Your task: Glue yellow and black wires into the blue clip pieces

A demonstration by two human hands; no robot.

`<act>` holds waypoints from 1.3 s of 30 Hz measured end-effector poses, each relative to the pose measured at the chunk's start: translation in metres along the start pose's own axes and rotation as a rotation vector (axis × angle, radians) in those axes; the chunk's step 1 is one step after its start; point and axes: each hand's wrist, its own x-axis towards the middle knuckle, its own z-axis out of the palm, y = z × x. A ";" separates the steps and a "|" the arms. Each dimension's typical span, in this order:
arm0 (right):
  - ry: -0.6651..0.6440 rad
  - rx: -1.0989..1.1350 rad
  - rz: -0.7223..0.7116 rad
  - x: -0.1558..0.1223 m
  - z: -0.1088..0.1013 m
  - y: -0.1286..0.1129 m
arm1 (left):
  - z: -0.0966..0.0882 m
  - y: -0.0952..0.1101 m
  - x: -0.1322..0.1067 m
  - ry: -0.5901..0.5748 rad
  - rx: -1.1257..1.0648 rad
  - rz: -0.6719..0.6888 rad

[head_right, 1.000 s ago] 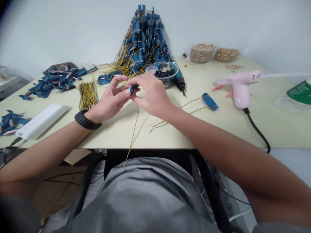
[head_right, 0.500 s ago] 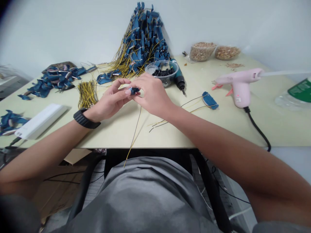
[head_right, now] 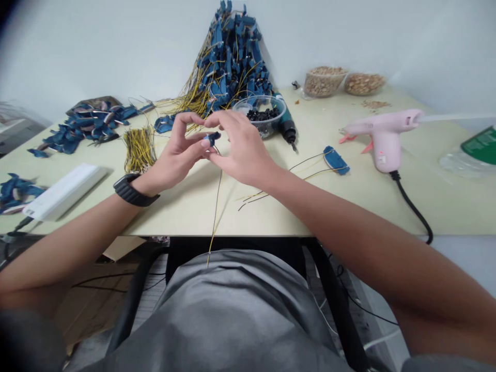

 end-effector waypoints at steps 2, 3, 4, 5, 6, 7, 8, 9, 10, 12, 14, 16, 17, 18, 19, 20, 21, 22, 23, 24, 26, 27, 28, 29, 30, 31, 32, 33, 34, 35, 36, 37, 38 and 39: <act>0.022 0.024 0.036 0.000 0.000 0.000 | -0.003 -0.009 0.002 0.020 0.071 0.084; 0.020 0.036 0.042 0.000 0.000 0.000 | -0.004 -0.013 0.003 0.022 0.106 0.123; 0.008 0.048 0.041 0.001 -0.001 -0.001 | -0.005 -0.017 0.004 0.016 0.140 0.160; -0.009 0.058 0.036 0.001 -0.002 -0.001 | -0.007 -0.020 0.005 0.004 0.169 0.192; -0.027 0.065 0.028 0.002 -0.003 -0.002 | -0.008 -0.022 0.005 -0.012 0.193 0.220; -0.040 0.068 0.020 0.002 -0.004 -0.003 | -0.008 -0.024 0.006 -0.025 0.211 0.243; -0.048 0.068 0.012 0.003 -0.005 -0.004 | -0.009 -0.025 0.006 -0.034 0.224 0.261; -0.053 0.064 0.007 0.003 -0.006 -0.005 | -0.009 -0.026 0.006 -0.038 0.232 0.273; -0.055 0.060 0.005 0.003 -0.006 -0.007 | -0.008 -0.026 0.005 -0.039 0.237 0.276; -0.053 0.056 0.009 0.003 -0.007 -0.010 | -0.006 -0.022 0.004 -0.030 0.235 0.260; -0.047 0.052 0.022 0.003 -0.007 -0.012 | -0.002 -0.014 0.001 0.002 0.218 0.203; -0.041 0.049 0.038 0.002 -0.007 -0.014 | 0.004 -0.003 -0.003 0.048 0.186 0.112; -0.039 0.048 0.044 0.002 -0.007 -0.014 | 0.008 0.003 -0.004 0.069 0.169 0.067; -0.041 0.047 0.049 0.002 -0.007 -0.015 | 0.010 0.008 -0.005 0.083 0.154 0.033; -0.043 0.048 0.052 0.002 -0.007 -0.015 | 0.012 0.012 -0.005 0.092 0.145 0.011; -0.046 0.048 0.055 0.002 -0.007 -0.015 | 0.014 0.016 -0.006 0.096 0.141 0.005; -0.048 0.047 0.058 0.003 -0.007 -0.015 | 0.015 0.018 -0.006 0.100 0.142 0.006; -0.049 0.047 0.061 0.003 -0.007 -0.015 | 0.015 0.019 -0.005 0.103 0.147 0.011; -0.046 0.048 0.063 0.002 -0.007 -0.015 | 0.015 0.020 -0.005 0.105 0.154 0.016; -0.045 0.051 0.064 0.002 -0.007 -0.015 | 0.015 0.020 -0.005 0.103 0.162 0.020; -0.039 0.057 0.060 0.002 -0.007 -0.016 | 0.014 0.019 -0.005 0.096 0.173 0.024; -0.038 0.061 0.059 0.002 -0.007 -0.016 | 0.014 0.019 -0.005 0.092 0.176 0.023; -0.038 0.063 0.060 0.002 -0.006 -0.016 | 0.014 0.019 -0.006 0.089 0.176 0.021; -0.040 0.066 0.061 0.002 -0.006 -0.017 | 0.014 0.018 -0.006 0.089 0.173 0.018; -0.043 0.068 0.062 0.002 -0.006 -0.017 | 0.014 0.017 -0.006 0.092 0.165 0.015; -0.045 0.073 0.060 0.002 -0.006 -0.017 | 0.015 0.016 -0.006 0.096 0.154 0.012; -0.045 0.078 0.058 0.002 -0.006 -0.017 | 0.015 0.016 -0.007 0.098 0.138 0.010; -0.042 0.084 0.055 0.002 -0.006 -0.017 | 0.016 0.015 -0.007 0.097 0.122 0.009; -0.039 0.088 0.053 0.002 -0.006 -0.017 | 0.017 0.015 -0.007 0.093 0.110 0.007; -0.037 0.089 0.053 0.003 -0.006 -0.017 | 0.017 0.015 -0.007 0.087 0.105 0.005; -0.034 0.086 0.057 0.003 -0.006 -0.017 | 0.018 0.016 -0.008 0.082 0.108 0.001; -0.036 0.081 0.063 0.003 -0.006 -0.017 | 0.018 0.017 -0.008 0.078 0.118 -0.006; -0.039 0.076 0.070 0.003 -0.006 -0.018 | 0.019 0.019 -0.009 0.075 0.133 -0.015; -0.041 0.074 0.075 0.003 -0.006 -0.018 | 0.019 0.021 -0.009 0.074 0.146 -0.026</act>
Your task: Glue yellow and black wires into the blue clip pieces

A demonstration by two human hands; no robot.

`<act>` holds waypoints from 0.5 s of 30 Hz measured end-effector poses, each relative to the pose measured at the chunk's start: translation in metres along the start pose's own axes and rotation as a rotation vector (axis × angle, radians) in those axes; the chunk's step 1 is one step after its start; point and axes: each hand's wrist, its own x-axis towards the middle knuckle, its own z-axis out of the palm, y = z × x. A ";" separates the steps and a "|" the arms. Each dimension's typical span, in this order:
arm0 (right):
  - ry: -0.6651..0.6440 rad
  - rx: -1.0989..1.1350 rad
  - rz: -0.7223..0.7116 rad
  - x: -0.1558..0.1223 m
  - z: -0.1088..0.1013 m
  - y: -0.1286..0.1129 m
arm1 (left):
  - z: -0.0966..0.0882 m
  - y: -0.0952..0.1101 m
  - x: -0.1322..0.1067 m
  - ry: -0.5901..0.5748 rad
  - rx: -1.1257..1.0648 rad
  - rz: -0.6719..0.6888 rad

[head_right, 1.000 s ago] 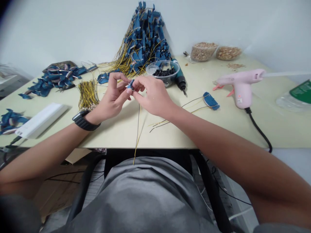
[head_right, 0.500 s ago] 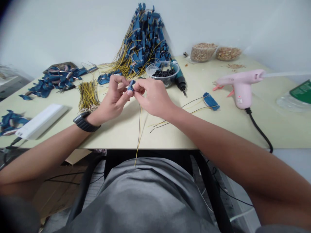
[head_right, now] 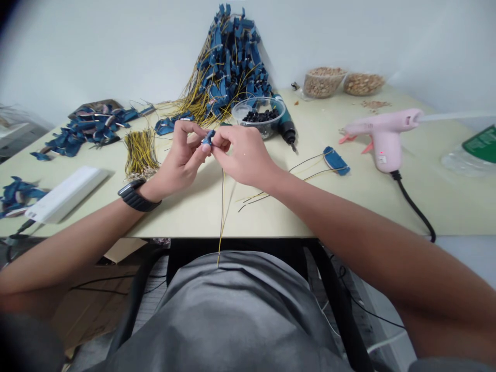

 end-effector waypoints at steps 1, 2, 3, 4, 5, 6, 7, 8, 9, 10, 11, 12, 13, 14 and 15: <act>-0.001 0.002 0.002 0.000 0.000 0.000 | 0.000 0.001 0.000 -0.003 0.010 -0.009; 0.000 0.007 0.001 0.000 0.000 0.000 | 0.000 0.002 0.000 -0.008 0.014 -0.014; 0.002 0.013 -0.003 0.000 0.001 0.000 | -0.001 0.003 0.000 -0.014 0.014 -0.014; 0.004 0.018 -0.005 0.001 0.001 0.000 | -0.001 0.002 0.001 -0.018 0.008 -0.008; 0.006 0.020 -0.004 0.001 0.001 0.001 | -0.001 0.001 0.002 -0.018 -0.001 0.001; 0.003 0.021 0.002 0.001 0.002 0.001 | -0.001 -0.001 0.003 -0.014 -0.013 0.012; 0.000 0.023 0.013 0.001 0.002 0.001 | -0.001 -0.003 0.004 -0.007 -0.027 0.022; -0.005 0.026 0.028 0.001 0.002 0.001 | -0.001 -0.006 0.005 0.000 -0.040 0.028; -0.015 0.032 0.045 0.001 0.002 0.000 | -0.001 -0.007 0.005 0.002 -0.052 0.028; -0.023 0.043 0.062 0.001 0.002 0.000 | -0.001 -0.008 0.005 -0.002 -0.063 0.022; -0.031 0.058 0.080 0.001 0.002 -0.001 | -0.001 -0.009 0.005 -0.013 -0.074 0.009; -0.038 0.077 0.099 0.001 0.002 -0.001 | -0.001 -0.008 0.004 -0.027 -0.086 -0.011; -0.043 0.098 0.117 0.001 0.002 -0.002 | -0.002 -0.007 0.003 -0.039 -0.099 -0.038; -0.047 0.118 0.133 0.001 0.002 -0.002 | -0.002 -0.006 0.002 -0.049 -0.118 -0.071; -0.053 0.136 0.148 0.001 0.002 -0.003 | -0.003 -0.005 0.002 -0.055 -0.144 -0.105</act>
